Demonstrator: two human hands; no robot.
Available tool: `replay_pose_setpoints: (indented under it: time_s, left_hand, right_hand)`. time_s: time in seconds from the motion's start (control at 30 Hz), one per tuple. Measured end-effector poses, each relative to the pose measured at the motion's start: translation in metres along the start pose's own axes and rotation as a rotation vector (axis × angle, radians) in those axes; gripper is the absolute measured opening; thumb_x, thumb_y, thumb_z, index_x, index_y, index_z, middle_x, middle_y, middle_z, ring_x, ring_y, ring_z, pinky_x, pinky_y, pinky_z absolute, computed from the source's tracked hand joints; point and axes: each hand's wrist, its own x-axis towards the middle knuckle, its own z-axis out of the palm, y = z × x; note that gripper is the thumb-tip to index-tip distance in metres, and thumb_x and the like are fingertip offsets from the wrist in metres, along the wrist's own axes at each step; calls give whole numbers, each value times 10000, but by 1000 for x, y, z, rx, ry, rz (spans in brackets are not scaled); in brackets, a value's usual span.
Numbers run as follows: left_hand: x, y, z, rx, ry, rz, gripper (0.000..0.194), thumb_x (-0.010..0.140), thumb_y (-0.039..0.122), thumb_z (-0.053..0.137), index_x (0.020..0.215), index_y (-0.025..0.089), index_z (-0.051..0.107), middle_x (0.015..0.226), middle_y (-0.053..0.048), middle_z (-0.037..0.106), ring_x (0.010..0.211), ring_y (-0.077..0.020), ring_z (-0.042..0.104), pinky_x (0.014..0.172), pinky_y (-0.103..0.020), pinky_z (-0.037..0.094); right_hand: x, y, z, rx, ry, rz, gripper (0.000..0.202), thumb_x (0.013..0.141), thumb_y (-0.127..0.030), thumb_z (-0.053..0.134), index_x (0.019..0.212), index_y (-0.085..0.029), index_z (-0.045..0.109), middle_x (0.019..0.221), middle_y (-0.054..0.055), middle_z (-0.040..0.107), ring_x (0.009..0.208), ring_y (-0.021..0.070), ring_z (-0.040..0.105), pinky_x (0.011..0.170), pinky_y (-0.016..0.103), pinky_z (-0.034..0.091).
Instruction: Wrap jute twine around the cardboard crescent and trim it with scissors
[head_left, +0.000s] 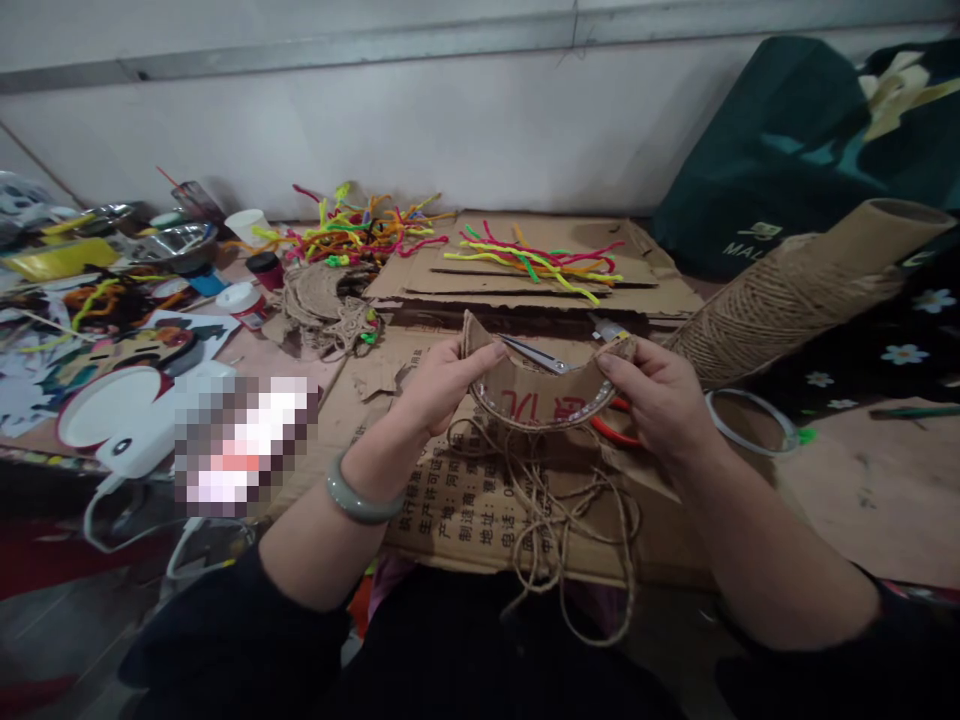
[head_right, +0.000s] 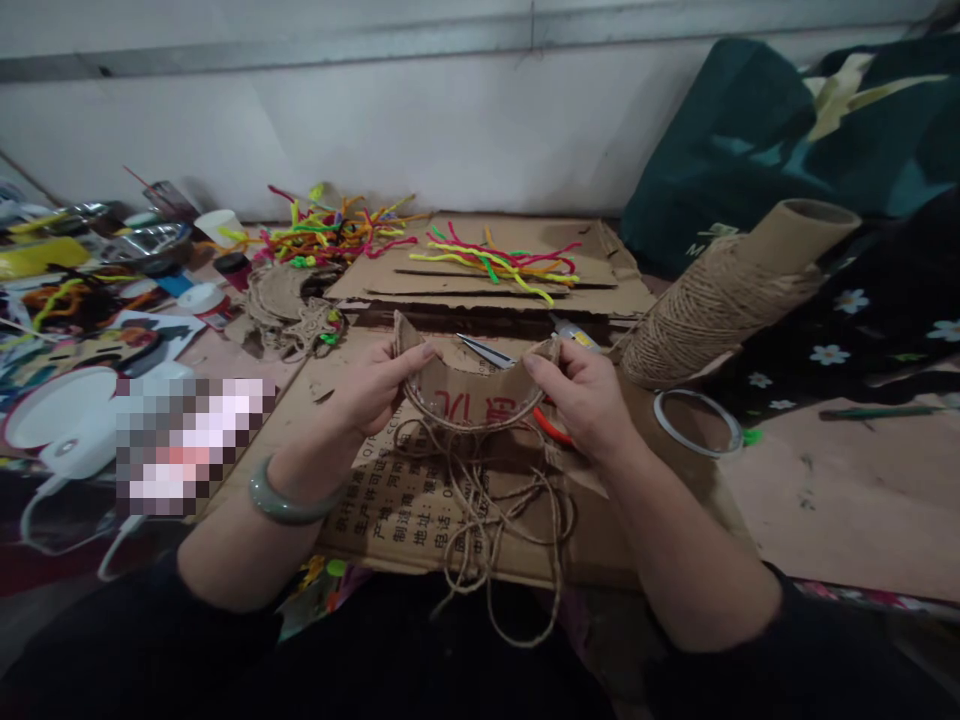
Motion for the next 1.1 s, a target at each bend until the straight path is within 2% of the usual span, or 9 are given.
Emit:
replay_pose_setpoints:
  time_s: [0.1,0.2,0.37,0.5,0.63,0.73,0.83,0.97,1.1]
  left_hand:
    - [2,-2,-2,-12,45,39,365,634,482,817,746,153,707,718,-16,710,658,-124,614,653,-254,477]
    - [6,-3,-4,-23,103,90,324,636,454,822,711,165,697,674,6,684,621,-107,583,615,-236,458]
    - [9,-3,-5,-36,121,48,234,675,371,793,677,167,678,674,-1,677,610,-119,590,609,-251,467]
    - [8,-2,-6,-58,94,10,296,674,428,801,701,164,670,684,-6,681,607,-124,606,615,-259,489]
    - [5,-2,-6,-48,34,-43,404,706,547,756,768,163,647,699,-17,688,593,-118,611,601,-257,507]
    - [3,-1,-3,-1,-6,-126,342,718,450,776,794,152,626,668,-18,679,576,-105,621,576,-227,495]
    - [3,0,-1,10,-4,-138,230,724,307,773,781,141,625,623,-2,650,559,-86,610,586,-215,492]
    - [6,1,-3,13,79,-70,160,733,263,735,712,152,621,631,7,647,538,-74,575,588,-220,485]
    - [11,-1,-7,22,140,50,106,738,261,703,715,165,666,677,-1,673,589,-97,584,595,-236,475]
  right_hand:
    - [1,2,1,-20,24,5,164,750,-353,700,716,-222,608,624,-40,549,562,103,501,563,257,444]
    - [0,-2,4,-33,9,12,200,718,-393,713,694,-225,607,612,-41,539,565,106,491,559,262,429]
    - [-2,-11,6,-156,-23,10,261,665,-476,735,684,-244,617,562,-43,491,524,111,417,490,259,344]
    - [-2,-10,6,-138,-40,47,279,682,-491,720,705,-244,594,566,-47,466,513,110,409,486,258,330]
    - [4,-3,6,7,76,43,265,690,-455,726,726,-245,568,617,-46,508,542,119,488,545,274,434]
    - [7,0,7,140,199,21,272,665,-431,756,744,-249,571,672,-46,564,591,122,552,625,292,511]
    - [8,-2,8,163,217,24,326,615,-452,799,737,-249,575,657,-48,582,580,121,564,616,293,534]
    - [3,-9,5,78,37,87,361,586,-479,815,688,-233,571,606,-49,574,512,99,532,511,255,492]
    - [-7,-13,3,-150,-337,190,246,656,-385,783,722,-209,624,581,-47,565,477,73,486,432,204,385]
